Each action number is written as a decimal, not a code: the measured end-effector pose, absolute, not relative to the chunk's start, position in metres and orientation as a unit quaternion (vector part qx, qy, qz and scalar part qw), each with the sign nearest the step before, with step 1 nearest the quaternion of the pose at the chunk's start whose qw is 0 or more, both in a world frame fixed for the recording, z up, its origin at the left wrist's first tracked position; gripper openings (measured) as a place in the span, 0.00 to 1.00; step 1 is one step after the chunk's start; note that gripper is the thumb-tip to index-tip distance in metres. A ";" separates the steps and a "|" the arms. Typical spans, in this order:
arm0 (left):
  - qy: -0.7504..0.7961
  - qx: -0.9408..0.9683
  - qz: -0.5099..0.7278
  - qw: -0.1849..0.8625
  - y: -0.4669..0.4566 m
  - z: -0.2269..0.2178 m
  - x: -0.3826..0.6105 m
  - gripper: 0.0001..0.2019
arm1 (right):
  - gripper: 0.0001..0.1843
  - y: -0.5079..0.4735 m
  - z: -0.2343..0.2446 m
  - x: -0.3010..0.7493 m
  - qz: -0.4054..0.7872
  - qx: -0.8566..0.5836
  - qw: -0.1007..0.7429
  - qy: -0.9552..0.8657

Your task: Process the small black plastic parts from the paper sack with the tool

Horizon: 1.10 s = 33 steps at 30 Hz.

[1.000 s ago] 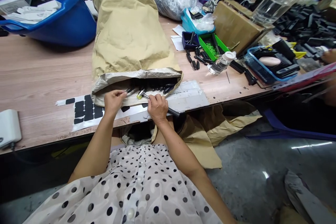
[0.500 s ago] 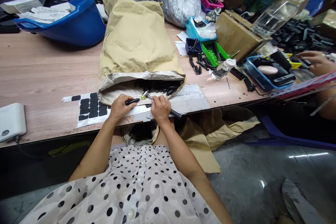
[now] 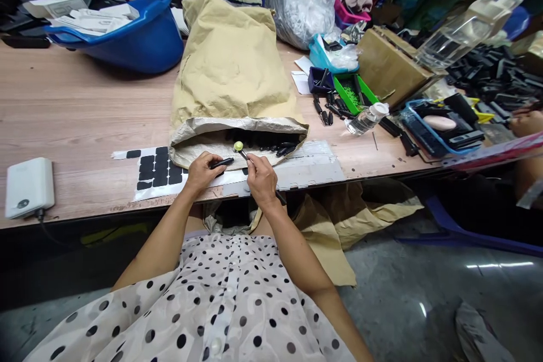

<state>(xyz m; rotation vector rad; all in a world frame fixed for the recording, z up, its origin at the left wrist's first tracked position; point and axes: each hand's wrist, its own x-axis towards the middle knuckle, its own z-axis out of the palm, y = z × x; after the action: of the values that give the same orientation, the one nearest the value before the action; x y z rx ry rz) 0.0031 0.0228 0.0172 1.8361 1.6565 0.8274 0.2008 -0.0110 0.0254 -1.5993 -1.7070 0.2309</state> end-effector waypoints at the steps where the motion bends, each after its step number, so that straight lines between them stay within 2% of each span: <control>1: 0.616 0.676 0.304 0.266 0.023 0.017 0.004 0.08 | 0.17 -0.013 0.028 0.197 0.099 -0.617 0.391 -0.675; 11: 0.626 0.665 0.306 0.268 0.026 0.014 0.008 0.08 | 0.16 -0.023 0.025 0.181 0.108 -0.613 0.335 -0.707; 19: 0.602 0.669 0.326 0.288 0.028 0.009 0.006 0.07 | 0.17 -0.025 0.031 0.180 0.084 -0.597 0.373 -0.705; 25: 0.597 0.672 0.325 0.294 0.030 0.010 0.005 0.07 | 0.16 -0.027 0.023 0.178 0.085 -0.599 0.347 -0.716; 33: 0.592 0.677 0.321 0.296 0.030 0.012 0.003 0.07 | 0.17 -0.024 0.028 0.184 0.081 -0.614 0.364 -0.696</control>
<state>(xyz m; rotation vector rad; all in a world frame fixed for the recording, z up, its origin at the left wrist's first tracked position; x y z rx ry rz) 0.0031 0.0296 0.0115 1.8001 1.5754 0.8531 0.1843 -0.0242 0.0284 -1.5792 -1.7895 0.2089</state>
